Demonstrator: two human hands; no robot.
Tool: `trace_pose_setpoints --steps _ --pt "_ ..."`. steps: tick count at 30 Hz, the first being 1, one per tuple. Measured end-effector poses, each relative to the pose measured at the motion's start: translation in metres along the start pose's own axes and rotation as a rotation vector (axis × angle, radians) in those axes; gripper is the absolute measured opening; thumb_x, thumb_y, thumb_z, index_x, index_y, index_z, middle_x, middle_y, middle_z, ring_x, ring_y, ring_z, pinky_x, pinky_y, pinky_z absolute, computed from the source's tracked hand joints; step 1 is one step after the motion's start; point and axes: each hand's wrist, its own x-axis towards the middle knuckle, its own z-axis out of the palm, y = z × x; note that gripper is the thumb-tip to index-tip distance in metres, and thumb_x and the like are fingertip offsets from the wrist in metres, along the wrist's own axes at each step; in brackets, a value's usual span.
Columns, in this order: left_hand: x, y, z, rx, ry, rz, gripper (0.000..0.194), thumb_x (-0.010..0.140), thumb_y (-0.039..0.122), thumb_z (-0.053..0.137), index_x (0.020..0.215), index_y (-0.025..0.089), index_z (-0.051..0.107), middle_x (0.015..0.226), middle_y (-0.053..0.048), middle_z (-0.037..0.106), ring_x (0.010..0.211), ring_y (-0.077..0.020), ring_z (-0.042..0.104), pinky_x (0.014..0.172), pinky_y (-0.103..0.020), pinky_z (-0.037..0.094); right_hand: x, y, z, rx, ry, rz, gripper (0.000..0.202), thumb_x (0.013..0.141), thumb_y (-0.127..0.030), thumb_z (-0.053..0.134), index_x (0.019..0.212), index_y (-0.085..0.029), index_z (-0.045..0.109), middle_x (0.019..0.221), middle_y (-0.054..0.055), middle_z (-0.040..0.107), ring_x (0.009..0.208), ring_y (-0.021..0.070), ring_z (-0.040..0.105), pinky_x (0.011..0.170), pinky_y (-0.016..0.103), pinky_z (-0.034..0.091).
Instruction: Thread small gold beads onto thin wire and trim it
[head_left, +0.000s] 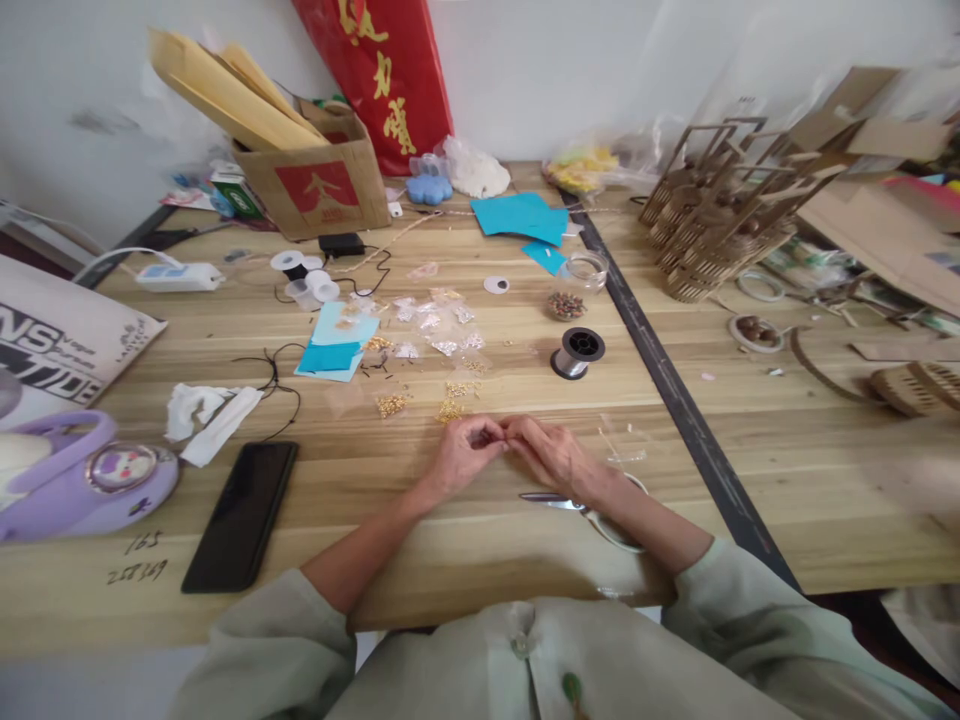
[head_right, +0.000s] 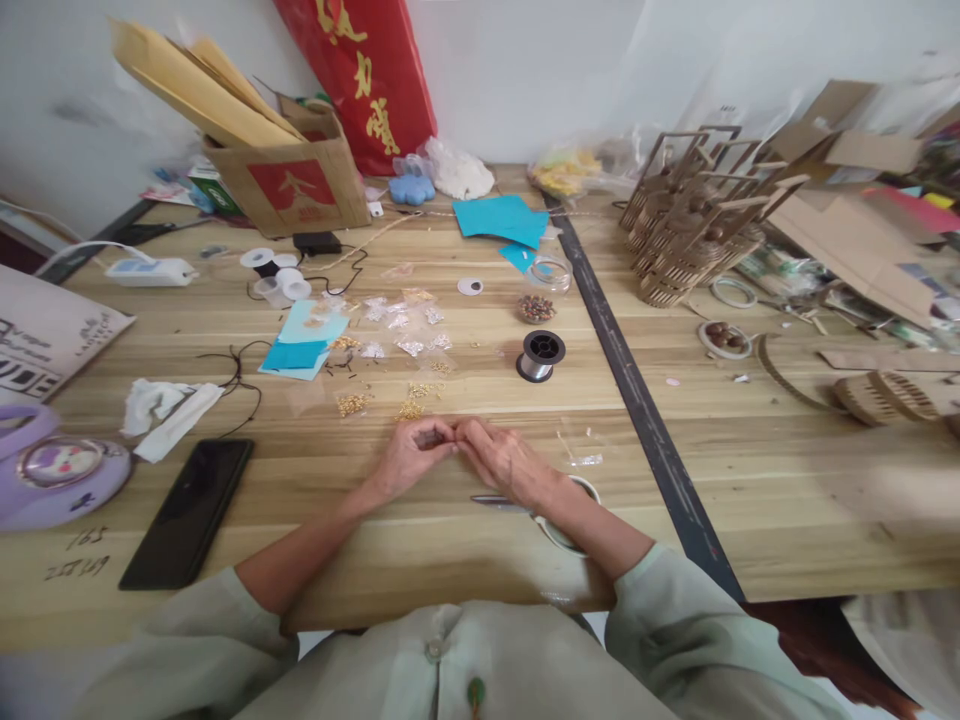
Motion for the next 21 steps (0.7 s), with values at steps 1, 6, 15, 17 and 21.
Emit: trace_pose_setpoints --steps 1,6,15,17,21 --pt "0.0 0.0002 -0.0003 0.001 -0.005 -0.004 0.009 0.069 0.019 0.068 0.067 0.012 0.062 0.066 -0.001 0.062 0.061 -0.0107 0.054 0.06 -0.022 0.043 -0.0001 0.0006 0.0002 0.014 -0.003 0.017 0.013 0.097 -0.023 0.035 0.099 -0.019 0.048 0.089 0.007 0.062 0.072 0.0148 0.061 0.062 0.024 0.047" --pt "0.0004 0.0016 -0.0022 -0.006 -0.021 -0.029 0.011 0.07 0.021 0.068 0.068 0.012 0.061 0.065 0.0 0.06 0.061 -0.01 0.052 0.059 -0.021 0.042 -0.0007 0.0031 0.0006 0.008 0.014 0.052 0.012 0.096 -0.025 0.038 0.095 -0.02 0.05 0.077 0.004 0.06 0.063 0.0143 0.057 0.059 0.024 0.044" --pt "0.0004 0.0048 -0.0055 -0.097 -0.025 -0.072 0.018 0.072 0.028 0.068 0.069 0.013 0.059 0.066 0.0 0.059 0.064 -0.0106 0.053 0.063 -0.022 0.042 0.0022 -0.0017 -0.001 0.102 0.033 0.14 0.014 0.093 -0.024 0.045 0.102 -0.019 0.054 0.078 0.003 0.063 0.063 0.0132 0.057 0.059 0.024 0.042" --pt "0.0006 0.0047 -0.006 -0.11 -0.022 -0.088 0.019 0.071 0.029 0.068 0.07 0.013 0.059 0.066 0.0 0.059 0.063 -0.0104 0.053 0.063 -0.022 0.042 0.0022 -0.0013 0.001 0.105 0.061 0.137 0.014 0.091 -0.026 0.047 0.099 -0.018 0.056 0.074 0.002 0.061 0.06 0.0122 0.054 0.056 0.023 0.041" --pt "0.0006 0.005 -0.0058 -0.123 -0.021 -0.102 0.019 0.072 0.029 0.068 0.07 0.013 0.059 0.066 0.0 0.059 0.063 -0.0104 0.053 0.063 -0.022 0.042 0.0024 -0.0006 0.005 0.105 0.118 0.144 0.014 0.089 -0.028 0.051 0.094 -0.017 0.058 0.066 0.0 0.055 0.055 0.0106 0.048 0.052 0.022 0.038"
